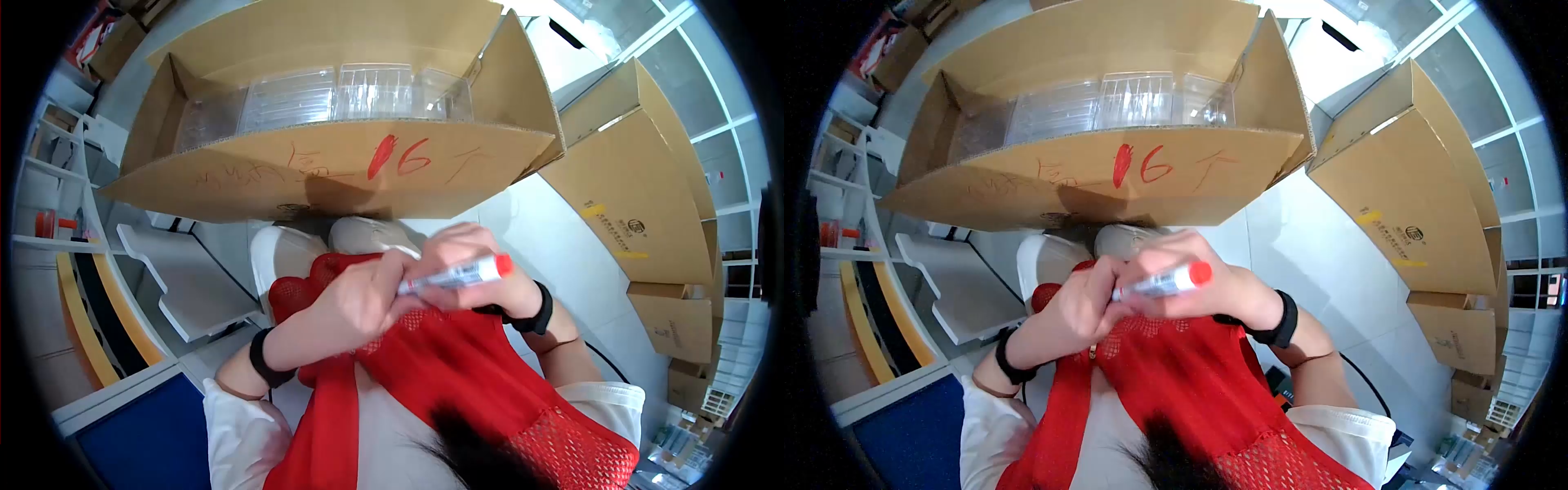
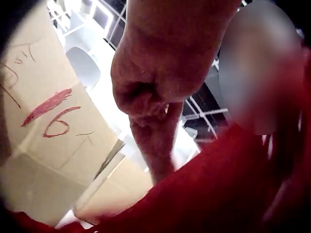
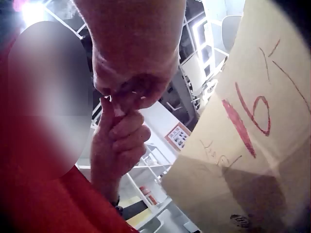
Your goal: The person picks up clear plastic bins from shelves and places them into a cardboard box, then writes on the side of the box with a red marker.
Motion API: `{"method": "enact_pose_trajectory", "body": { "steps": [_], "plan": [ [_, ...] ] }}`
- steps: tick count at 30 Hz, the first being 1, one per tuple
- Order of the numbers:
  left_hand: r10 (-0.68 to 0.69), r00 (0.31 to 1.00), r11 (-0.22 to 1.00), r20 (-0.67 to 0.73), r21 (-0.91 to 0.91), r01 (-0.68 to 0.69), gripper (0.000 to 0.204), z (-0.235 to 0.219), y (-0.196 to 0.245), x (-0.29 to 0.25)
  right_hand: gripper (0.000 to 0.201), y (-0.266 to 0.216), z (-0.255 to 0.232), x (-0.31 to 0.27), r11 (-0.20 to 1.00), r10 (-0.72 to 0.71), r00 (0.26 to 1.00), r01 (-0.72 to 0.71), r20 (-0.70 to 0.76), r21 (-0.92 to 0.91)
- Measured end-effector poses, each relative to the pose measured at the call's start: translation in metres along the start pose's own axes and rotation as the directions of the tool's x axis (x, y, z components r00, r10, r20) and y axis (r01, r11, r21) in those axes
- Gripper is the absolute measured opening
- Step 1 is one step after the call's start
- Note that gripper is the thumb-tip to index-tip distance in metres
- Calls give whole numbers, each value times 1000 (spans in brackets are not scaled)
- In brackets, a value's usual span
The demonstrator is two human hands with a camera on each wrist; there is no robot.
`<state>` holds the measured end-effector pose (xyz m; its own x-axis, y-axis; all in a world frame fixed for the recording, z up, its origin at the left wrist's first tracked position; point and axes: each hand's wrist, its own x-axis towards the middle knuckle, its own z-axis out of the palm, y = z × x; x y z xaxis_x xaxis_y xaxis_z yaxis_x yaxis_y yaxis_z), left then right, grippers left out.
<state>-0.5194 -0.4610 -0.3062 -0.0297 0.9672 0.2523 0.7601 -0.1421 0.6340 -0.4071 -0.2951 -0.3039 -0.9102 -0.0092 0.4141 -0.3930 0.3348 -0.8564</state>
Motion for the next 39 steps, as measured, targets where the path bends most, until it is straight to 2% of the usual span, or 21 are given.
{"method": "enact_pose_trajectory", "body": {
  "steps": [1,2,3,4,5,6,7,8,9,10,12,15,16,20,23,26,30,33,34,37,39],
  "plan": [
    [-103,992,978,72,-175,114,21,-8,4,0,15,4,-17,-20,982,10,997,4,71,-189],
    [-195,968,910,158,-339,239,18,-19,6,-4,20,-6,-41,-29,993,-84,971,63,-224,-99],
    [-264,930,802,255,-478,358,15,-28,4,-8,26,-15,-65,-38,983,-179,830,177,-528,-56],
    [-194,979,917,67,-343,205,11,-28,-9,-14,33,-25,-90,-46,957,-246,618,278,-746,-86],
    [-321,946,913,39,-254,320,14,-38,-16,-10,33,-37,-96,-44,943,-315,586,282,-747,-176],
    [-50,983,996,-176,58,61,22,-45,-33,6,29,-24,-85,-44,944,-329,601,184,-729,-274],
    [-32,987,961,-159,266,74,32,-58,-34,25,26,-7,-65,-41,926,-337,622,83,-707,-368],
    [140,949,885,-282,465,7,39,-60,-42,52,26,5,-54,-34,819,-370,744,-21,-556,-573],
    [148,942,806,-300,589,62,41,-61,-52,73,28,18,-42,-22,650,-354,849,-79,-393,-756],
    [185,932,772,-313,633,59,31,-58,-80,92,29,41,-26,-7,715,-459,784,46,-419,-698],
    [176,962,718,-208,696,20,30,-58,-128,115,27,73,-11,5,760,-422,798,53,-430,-648],
    [72,978,753,-196,654,76,40,-57,-157,136,30,109,12,7,800,-350,790,-27,-504,-599],
    [49,980,772,-194,630,86,43,-58,-161,138,33,113,18,11,760,-388,780,-30,-491,-649],
    [-157,980,826,-120,528,197,42,-60,-168,144,34,127,25,23,736,-287,796,-172,-532,-655],
    [-268,960,840,-76,470,271,42,-60,-178,149,36,133,28,29,736,-307,783,-165,-541,-657],
    [-284,957,843,-50,463,274,41,-63,-176,150,37,130,27,25,705,-271,798,-216,-538,-675],
    [-303,951,836,-68,460,299,41,-61,-177,150,38,139,19,7,673,-311,669,-347,-675,-654],
    [-302,951,840,-59,454,295,43,-60,-179,152,39,133,31,11,699,-316,743,-238,-590,-675],
    [-330,943,839,-46,444,316,43,-60,-181,154,39,125,34,16,687,-303,812,-177,-499,-705],
    [-374,927,833,-27,430,349,44,-60,-180,155,40,129,34,12,694,-205,807,-280,-554,-664],
    [-349,936,835,-50,436,335,45,-61,-178,154,40,139,27,2,691,-241,740,-324,-628,-646]
  ]
}}
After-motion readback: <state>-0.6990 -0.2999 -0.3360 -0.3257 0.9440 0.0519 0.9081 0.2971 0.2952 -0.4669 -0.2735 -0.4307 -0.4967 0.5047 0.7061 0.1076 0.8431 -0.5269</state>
